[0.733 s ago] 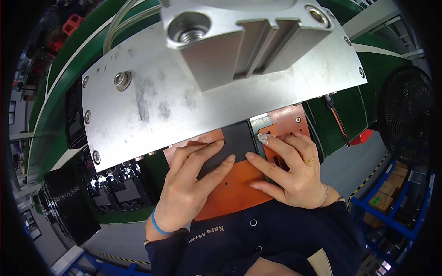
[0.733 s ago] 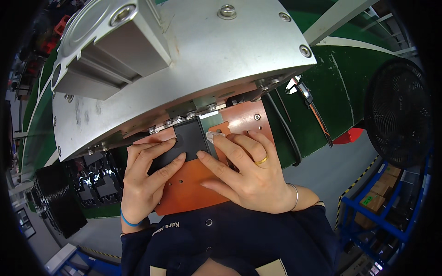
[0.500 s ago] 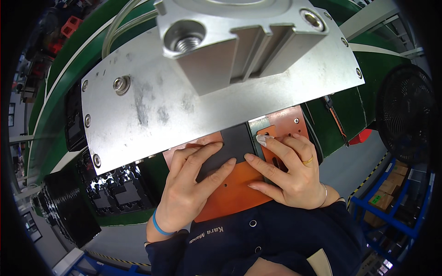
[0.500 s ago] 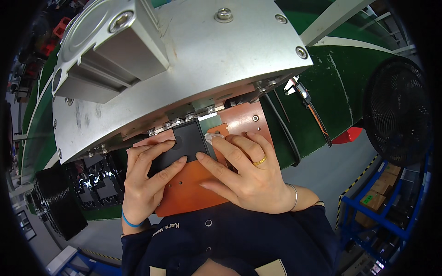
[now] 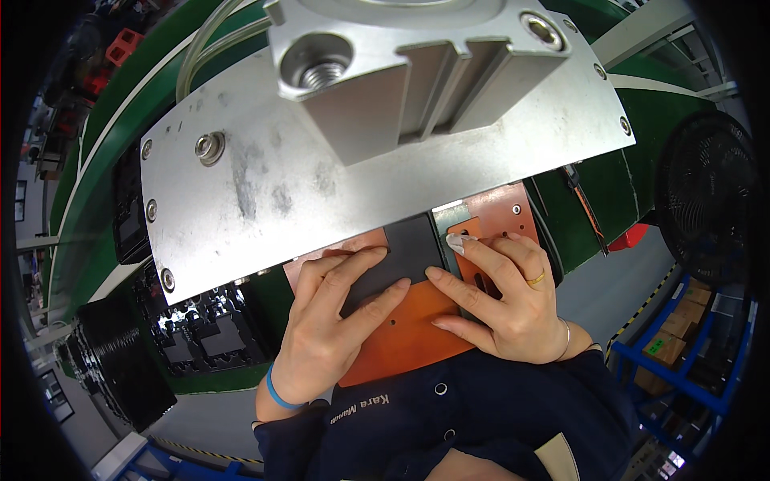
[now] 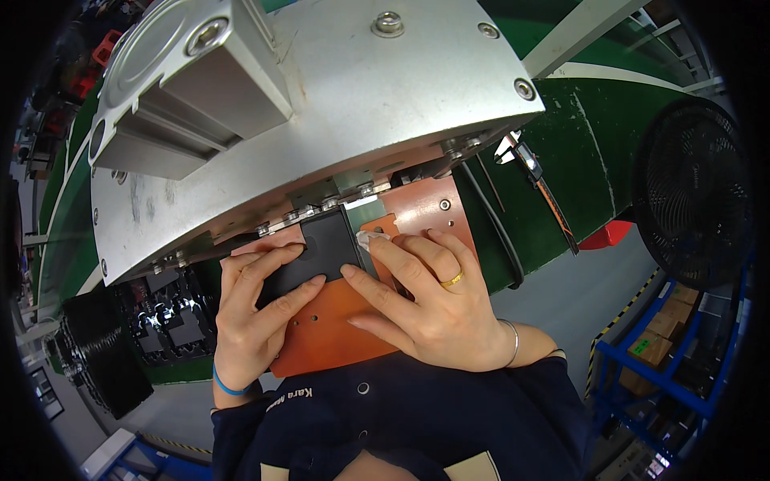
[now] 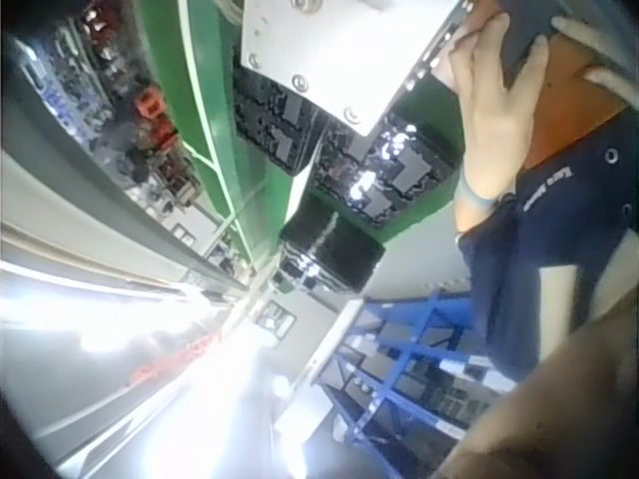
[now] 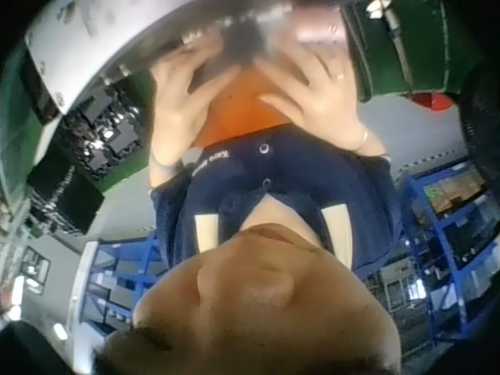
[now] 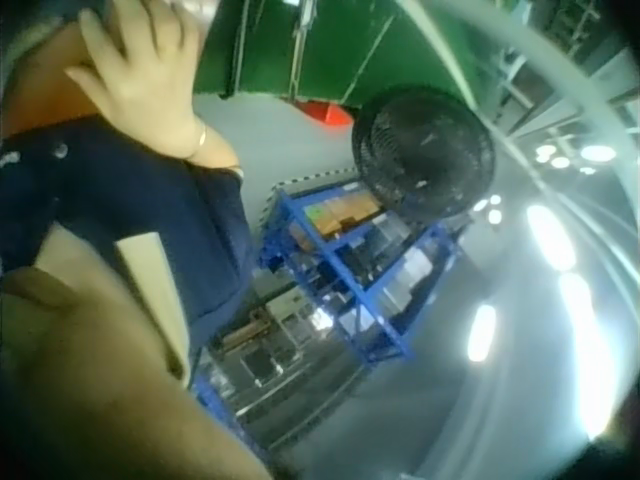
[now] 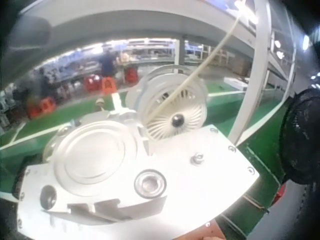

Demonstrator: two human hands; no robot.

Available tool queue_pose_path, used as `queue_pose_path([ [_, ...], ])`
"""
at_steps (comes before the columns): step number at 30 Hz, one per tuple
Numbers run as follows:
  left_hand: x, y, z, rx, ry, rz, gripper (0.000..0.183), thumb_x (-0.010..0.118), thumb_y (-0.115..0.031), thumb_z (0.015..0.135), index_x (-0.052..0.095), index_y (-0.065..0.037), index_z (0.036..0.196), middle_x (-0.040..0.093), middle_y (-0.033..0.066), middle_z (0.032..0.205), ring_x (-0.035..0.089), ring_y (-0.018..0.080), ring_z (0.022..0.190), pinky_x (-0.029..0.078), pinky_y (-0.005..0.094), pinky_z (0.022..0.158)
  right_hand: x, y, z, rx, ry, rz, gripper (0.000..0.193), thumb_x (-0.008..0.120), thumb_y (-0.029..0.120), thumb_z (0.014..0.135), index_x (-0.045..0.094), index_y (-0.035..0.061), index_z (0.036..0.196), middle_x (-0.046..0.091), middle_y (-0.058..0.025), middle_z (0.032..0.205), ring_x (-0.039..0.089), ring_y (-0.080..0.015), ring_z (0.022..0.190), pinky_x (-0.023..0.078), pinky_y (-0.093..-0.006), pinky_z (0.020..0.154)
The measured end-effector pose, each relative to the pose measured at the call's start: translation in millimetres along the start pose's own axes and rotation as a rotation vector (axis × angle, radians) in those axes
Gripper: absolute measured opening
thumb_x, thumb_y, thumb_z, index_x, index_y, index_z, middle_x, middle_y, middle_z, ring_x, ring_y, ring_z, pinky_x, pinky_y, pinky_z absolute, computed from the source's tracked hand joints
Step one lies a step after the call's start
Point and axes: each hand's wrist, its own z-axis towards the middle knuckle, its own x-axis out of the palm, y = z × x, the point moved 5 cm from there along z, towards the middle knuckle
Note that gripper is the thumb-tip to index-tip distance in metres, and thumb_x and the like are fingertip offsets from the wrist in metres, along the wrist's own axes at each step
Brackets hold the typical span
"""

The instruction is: The person repeatedly places small black rectangular components into a press machine, activates the press, and then removes the processed components. They place the finished items into a black plastic tray on the table. The task is performed in a repetitive cycle throughout the video.

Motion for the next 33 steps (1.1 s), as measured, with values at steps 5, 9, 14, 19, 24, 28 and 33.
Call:
queue_pose_path([
  [5, 0.2, 0.5, -0.4, -0.018, -0.002, -0.011, 0.039, 0.067, -0.002, 0.066, 0.075, -0.009, 0.104, 0.06, 0.0138, 0.119, 0.053, 0.0277, 0.103, 0.05, 0.0341, 0.085, -0.1, -0.1, -0.7, 0.004, 0.018, -0.002, 0.046, 0.074, 0.042, 0.072, 0.071, 0.0169, 0.111, 0.058, -0.0068, 0.124, 0.052, -0.0238, 0.103, 0.04, -0.0416, 0.095],
  [9, 0.7, -0.4, -0.7, -0.038, -0.011, -0.022, 0.039, 0.067, -0.001, 0.066, 0.075, -0.009, 0.104, 0.061, 0.0133, 0.118, 0.054, 0.0275, 0.103, 0.051, 0.0338, 0.085, 0.3, -0.3, -1.3, 0.002, 0.022, -0.004, 0.046, 0.073, 0.042, 0.074, 0.07, 0.0173, 0.113, 0.056, -0.0074, 0.125, 0.052, -0.0241, 0.105, 0.04, -0.0417, 0.095],
  [14, 1.5, 0.6, -1.4, -0.042, -0.028, -0.025, 0.039, 0.068, 0.0, 0.066, 0.075, -0.009, 0.103, 0.062, 0.0128, 0.118, 0.054, 0.027, 0.102, 0.052, 0.0332, 0.084, 0.1, 0.0, -0.9, -0.005, 0.017, -0.015, 0.046, 0.073, 0.041, 0.074, 0.07, 0.0176, 0.114, 0.056, -0.008, 0.125, 0.052, -0.0243, 0.106, 0.041, -0.0413, 0.093],
  [19, 0.2, 1.1, -1.1, -0.053, -0.021, -0.037, 0.039, 0.068, 0.0, 0.066, 0.075, -0.009, 0.103, 0.062, 0.0126, 0.117, 0.055, 0.0271, 0.101, 0.052, 0.033, 0.083, 0.8, -0.2, -0.6, -0.01, 0.02, -0.014, 0.047, 0.074, 0.041, 0.074, 0.07, 0.0177, 0.114, 0.056, -0.0082, 0.125, 0.052, -0.0245, 0.106, 0.042, -0.0402, 0.092],
  [24, -0.7, 1.3, -0.2, -0.045, -0.014, -0.03, 0.039, 0.068, 0.0, 0.066, 0.075, -0.009, 0.102, 0.063, 0.0121, 0.117, 0.055, 0.0274, 0.101, 0.052, 0.0333, 0.083, 0.8, 0.0, -0.8, -0.009, 0.012, -0.016, 0.047, 0.074, 0.041, 0.074, 0.07, 0.0177, 0.114, 0.056, -0.0082, 0.125, 0.053, -0.0246, 0.105, 0.043, -0.0398, 0.091],
  [28, -1.1, 0.7, -0.1, -0.052, -0.013, -0.033, 0.038, 0.068, 0.0, 0.066, 0.075, -0.009, 0.102, 0.063, 0.0119, 0.117, 0.056, 0.0274, 0.101, 0.052, 0.0337, 0.083, 0.6, 0.4, -0.9, -0.011, 0.008, -0.008, 0.047, 0.074, 0.041, 0.073, 0.07, 0.017, 0.114, 0.056, -0.0085, 0.124, 0.053, -0.0247, 0.105, 0.043, -0.0397, 0.09],
  [33, -0.4, -0.1, -1.3, -0.047, -0.035, -0.034, 0.039, 0.069, -0.001, 0.065, 0.075, -0.009, 0.102, 0.063, 0.0122, 0.117, 0.056, 0.0277, 0.101, 0.051, 0.0341, 0.083, -1.2, 0.9, 0.3, -0.014, 0.008, 0.007, 0.046, 0.075, 0.039, 0.073, 0.07, 0.0156, 0.113, 0.057, -0.0088, 0.124, 0.053, -0.0247, 0.104, 0.043, -0.039, 0.089],
])
